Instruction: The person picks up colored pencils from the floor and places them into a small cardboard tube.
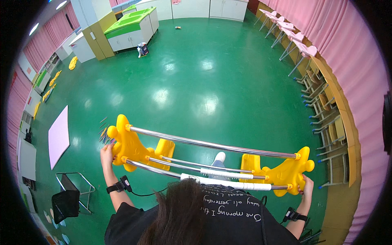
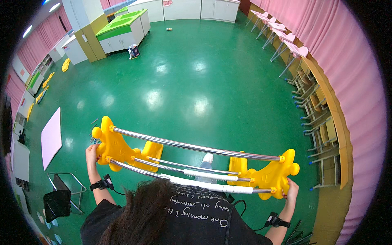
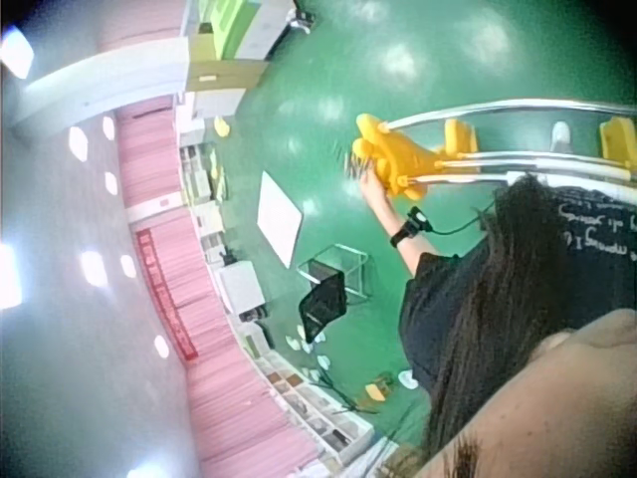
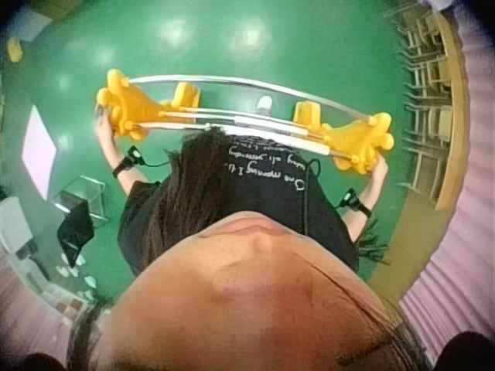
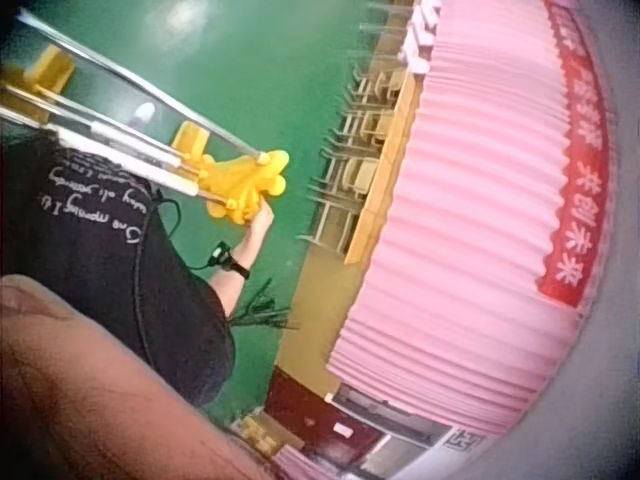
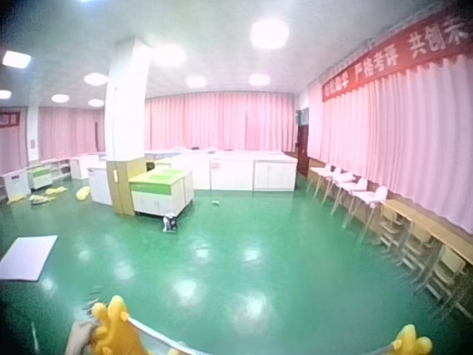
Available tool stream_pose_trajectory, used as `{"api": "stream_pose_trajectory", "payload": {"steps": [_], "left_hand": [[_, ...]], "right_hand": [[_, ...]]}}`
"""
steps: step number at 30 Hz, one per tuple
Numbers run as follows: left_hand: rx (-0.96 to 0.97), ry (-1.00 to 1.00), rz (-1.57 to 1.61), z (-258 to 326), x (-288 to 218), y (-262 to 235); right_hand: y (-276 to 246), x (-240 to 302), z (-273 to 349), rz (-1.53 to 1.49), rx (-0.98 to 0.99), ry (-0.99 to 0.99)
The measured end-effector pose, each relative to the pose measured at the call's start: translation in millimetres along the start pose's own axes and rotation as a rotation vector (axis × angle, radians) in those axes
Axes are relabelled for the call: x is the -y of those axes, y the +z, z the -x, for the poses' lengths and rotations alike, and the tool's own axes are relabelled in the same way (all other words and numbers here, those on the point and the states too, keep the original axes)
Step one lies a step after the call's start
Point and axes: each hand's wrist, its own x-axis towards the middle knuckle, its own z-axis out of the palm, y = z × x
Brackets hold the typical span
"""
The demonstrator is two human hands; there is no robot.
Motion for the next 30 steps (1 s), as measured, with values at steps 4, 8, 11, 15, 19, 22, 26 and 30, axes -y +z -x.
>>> {"api": "stream_pose_trajectory", "payload": {"steps": [4, 8, 11, 15, 19, 22, 26, 30], "left_hand": [[-0.031, 0.016, -0.008, -47.3, -33.4, 59.9], [-0.122, 0.034, -0.123, -79.5, -89.8, 113.3], [-0.145, -0.007, -0.130, -88.5, -115.8, 145.2], [-0.208, -0.083, -0.068, -95.7, -129.6, 172.8], [-0.256, -0.127, -0.014, -124.4, -129.9, 199.9], [-0.293, -0.150, -0.025, -167.0, -128.0, 223.7], [-0.302, -0.144, -0.039, -247.6, -140.8, 258.1], [-0.217, -0.167, -0.034, -335.0, -202.3, 311.4]], "right_hand": [[43.7, 46.1, -79.3, -0.042, 0.027, -0.004], [91.7, 129.2, -162.1, 0.086, 0.054, 0.046], [114.7, 168.8, -217.9, 0.087, 0.118, 0.005], [166.3, 231.2, -284.3, 0.130, 0.145, -0.033], [228.0, 291.5, -339.2, 0.121, 0.212, -0.120], [279.1, 334.6, -377.1, 0.180, 0.213, -0.142], [346.4, 381.3, -420.8, 0.152, 0.258, -0.153], [392.7, 428.3, -460.2, 0.213, 0.226, -0.121]]}}
